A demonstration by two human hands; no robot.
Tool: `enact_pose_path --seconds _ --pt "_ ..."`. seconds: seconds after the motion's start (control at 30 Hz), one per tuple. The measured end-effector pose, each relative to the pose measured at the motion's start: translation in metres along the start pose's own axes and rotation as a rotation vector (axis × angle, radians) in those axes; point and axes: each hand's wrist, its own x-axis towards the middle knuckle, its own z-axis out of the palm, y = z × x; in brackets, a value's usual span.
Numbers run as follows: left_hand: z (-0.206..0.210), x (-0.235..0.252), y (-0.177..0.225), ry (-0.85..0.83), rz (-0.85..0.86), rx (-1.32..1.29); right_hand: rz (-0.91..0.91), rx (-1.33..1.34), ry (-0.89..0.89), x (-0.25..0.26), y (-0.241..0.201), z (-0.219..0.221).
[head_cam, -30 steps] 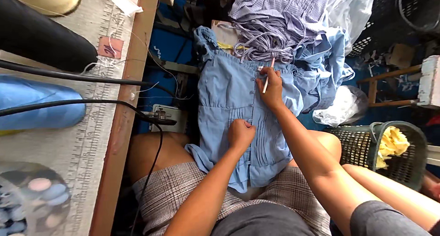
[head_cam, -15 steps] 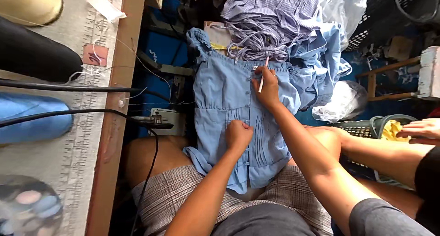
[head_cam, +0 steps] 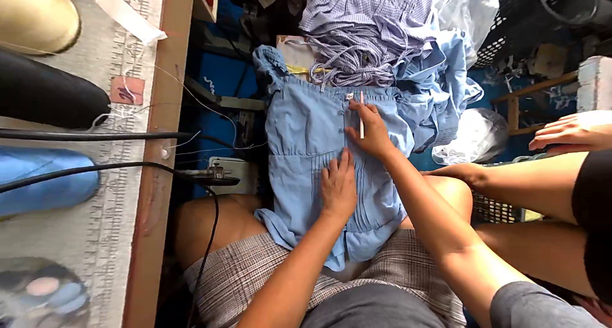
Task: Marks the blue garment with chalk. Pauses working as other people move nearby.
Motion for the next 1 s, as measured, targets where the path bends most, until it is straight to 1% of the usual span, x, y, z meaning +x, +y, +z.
enact_pose_path --seconds 0.1,0.23,0.3,0.5,0.67,0.8,0.87,0.9,1.0 --pt "0.004 -0.004 0.007 -0.027 -0.034 0.072 -0.011 0.112 -0.117 -0.011 0.003 -0.006" --pt "0.007 -0.005 0.01 -0.008 -0.028 0.08 -0.003 0.201 -0.177 -0.016 0.012 -0.01" --pt "0.005 -0.005 0.009 -0.025 -0.018 0.088 -0.009 0.204 -0.181 -0.015 0.013 -0.01" --pt "0.005 0.0 0.006 -0.003 -0.008 0.031 -0.013 0.177 -0.163 -0.012 0.012 -0.007" --pt "-0.002 0.004 0.007 -0.052 0.002 0.108 0.027 0.175 -0.181 -0.01 0.008 -0.009" --pt "-0.016 0.008 0.012 -0.108 0.027 0.171 0.049 0.088 -0.197 -0.013 0.0 -0.016" --pt "-0.025 0.011 0.015 -0.134 0.049 0.202 0.095 0.051 -0.203 -0.022 -0.011 -0.027" --pt "-0.028 0.012 0.016 -0.137 0.063 0.202 0.15 0.062 -0.198 -0.031 -0.019 -0.035" --pt "-0.031 0.011 0.014 -0.088 0.135 0.177 0.251 0.152 -0.094 -0.077 -0.034 -0.058"
